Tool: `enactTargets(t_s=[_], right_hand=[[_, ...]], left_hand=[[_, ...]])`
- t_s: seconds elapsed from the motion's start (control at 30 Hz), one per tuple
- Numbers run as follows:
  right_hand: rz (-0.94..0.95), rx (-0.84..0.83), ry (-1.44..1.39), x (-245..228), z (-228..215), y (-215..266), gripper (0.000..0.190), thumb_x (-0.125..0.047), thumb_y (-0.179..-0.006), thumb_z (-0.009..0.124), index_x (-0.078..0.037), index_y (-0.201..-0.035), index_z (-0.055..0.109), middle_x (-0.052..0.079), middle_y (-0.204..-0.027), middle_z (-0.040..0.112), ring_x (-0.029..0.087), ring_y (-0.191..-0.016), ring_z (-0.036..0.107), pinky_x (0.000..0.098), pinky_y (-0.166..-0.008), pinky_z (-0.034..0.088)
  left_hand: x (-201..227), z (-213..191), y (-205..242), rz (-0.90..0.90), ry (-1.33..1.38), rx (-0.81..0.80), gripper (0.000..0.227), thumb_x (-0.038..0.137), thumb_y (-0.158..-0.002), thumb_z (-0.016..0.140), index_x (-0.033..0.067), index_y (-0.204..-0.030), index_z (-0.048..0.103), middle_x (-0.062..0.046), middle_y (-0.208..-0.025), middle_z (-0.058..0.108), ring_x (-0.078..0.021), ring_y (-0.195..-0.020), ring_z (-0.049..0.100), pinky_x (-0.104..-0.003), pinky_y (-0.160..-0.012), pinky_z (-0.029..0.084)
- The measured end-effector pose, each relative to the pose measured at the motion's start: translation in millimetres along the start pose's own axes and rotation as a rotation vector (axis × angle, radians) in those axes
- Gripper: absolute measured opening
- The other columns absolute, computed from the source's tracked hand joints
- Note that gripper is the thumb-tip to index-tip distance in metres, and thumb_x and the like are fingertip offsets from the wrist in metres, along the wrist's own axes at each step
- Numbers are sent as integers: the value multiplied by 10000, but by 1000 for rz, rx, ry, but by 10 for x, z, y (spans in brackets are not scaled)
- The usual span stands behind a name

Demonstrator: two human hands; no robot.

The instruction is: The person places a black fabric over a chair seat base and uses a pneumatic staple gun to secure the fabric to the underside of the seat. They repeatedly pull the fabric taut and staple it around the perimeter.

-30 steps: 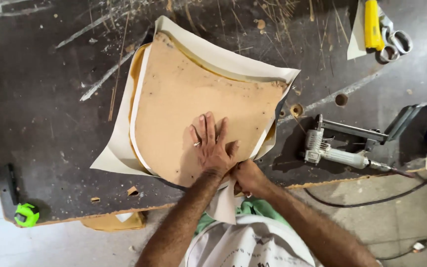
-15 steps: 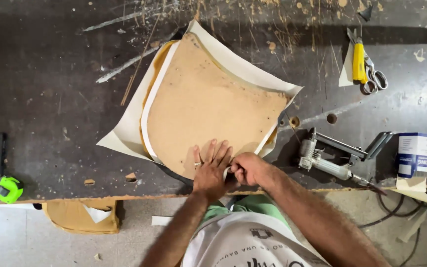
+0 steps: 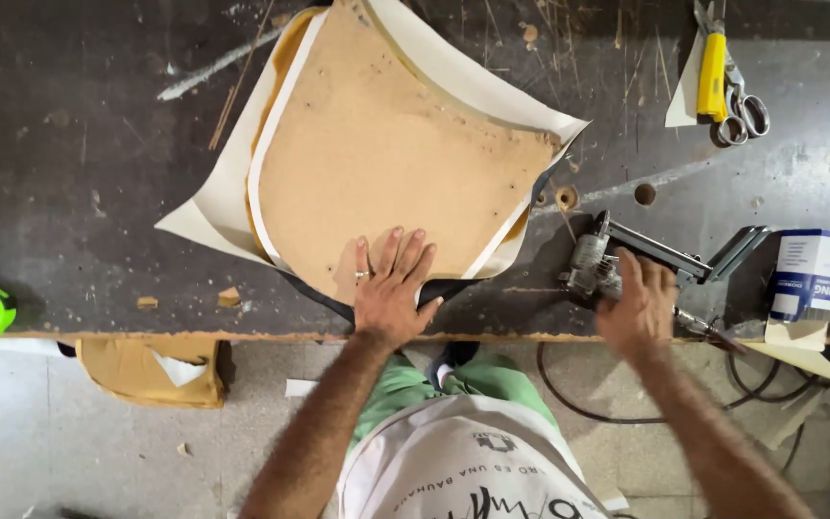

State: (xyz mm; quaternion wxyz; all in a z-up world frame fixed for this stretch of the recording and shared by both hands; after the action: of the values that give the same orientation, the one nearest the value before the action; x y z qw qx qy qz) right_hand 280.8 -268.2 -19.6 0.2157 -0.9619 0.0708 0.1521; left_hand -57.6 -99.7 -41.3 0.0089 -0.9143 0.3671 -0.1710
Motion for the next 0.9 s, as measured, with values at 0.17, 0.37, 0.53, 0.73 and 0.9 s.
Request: enactTargets(t_s=[0.17, 0.37, 0.53, 0.73, 0.9], right_hand=[[49, -717, 554, 735, 148, 202, 1064, -446, -749, 747, -69, -1637, 298, 116, -1116, 691, 308, -1093, 657, 424, -945, 533], [209, -853, -40, 770, -139, -10, 947, -417, -847, 670, -166, -1655, 245, 296, -902, 738, 497, -844, 727, 597, -740, 541], [806, -645, -925, -654, -507, -285, 390, -60, -857, 739, 102, -1186, 607, 303, -774, 738, 375, -672, 731, 515, -652, 582], [-51, -922, -688, -928, -314, -258, 608, -147, -892, 715, -51, -1447, 485, 111, -1051, 619, 214, -846, 697, 357, -599, 640], [-899, -986, 158, -1289, 50, -240, 635, -533, -1023, 552, -273, -1578, 387, 105, -840, 688, 278, -575, 652, 475, -487, 570]], left_hand=[[-23, -9, -36, 33, -24, 10, 885, 543, -733, 773, 246, -1517, 489, 25, -1675, 329, -258, -1577, 171, -657, -1263, 12], [-5, -6, -1, 24, -32, -26, 867, 561, -767, 746, 241, -1526, 474, 23, -1675, 326, -254, -1581, 149, -652, -1268, -1], [-79, 40, -57, 19, -10, -46, 864, 585, -775, 726, 264, -1531, 458, 47, -1671, 323, -235, -1577, 150, -644, -1274, -16], [-216, -414, -218, 98, -80, -308, 861, 611, -846, 568, 258, -1582, 294, 44, -1692, 186, -248, -1578, 69, -650, -1248, -40], [-465, -339, -274, 214, -164, -487, 885, 637, -883, 484, 252, -1616, 173, 54, -1714, 71, -238, -1583, -29, -641, -1223, -148]])
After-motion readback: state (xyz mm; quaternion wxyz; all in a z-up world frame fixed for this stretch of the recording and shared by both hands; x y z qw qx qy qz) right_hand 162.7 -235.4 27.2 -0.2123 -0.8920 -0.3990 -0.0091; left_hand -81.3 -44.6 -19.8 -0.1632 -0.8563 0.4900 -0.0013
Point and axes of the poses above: each hand's wrist, its own y-axis away from the middle knuckle, its own z-axis out of the palm, x = y × z, the point moved 1 cm from there along -y, towards the middle knuckle
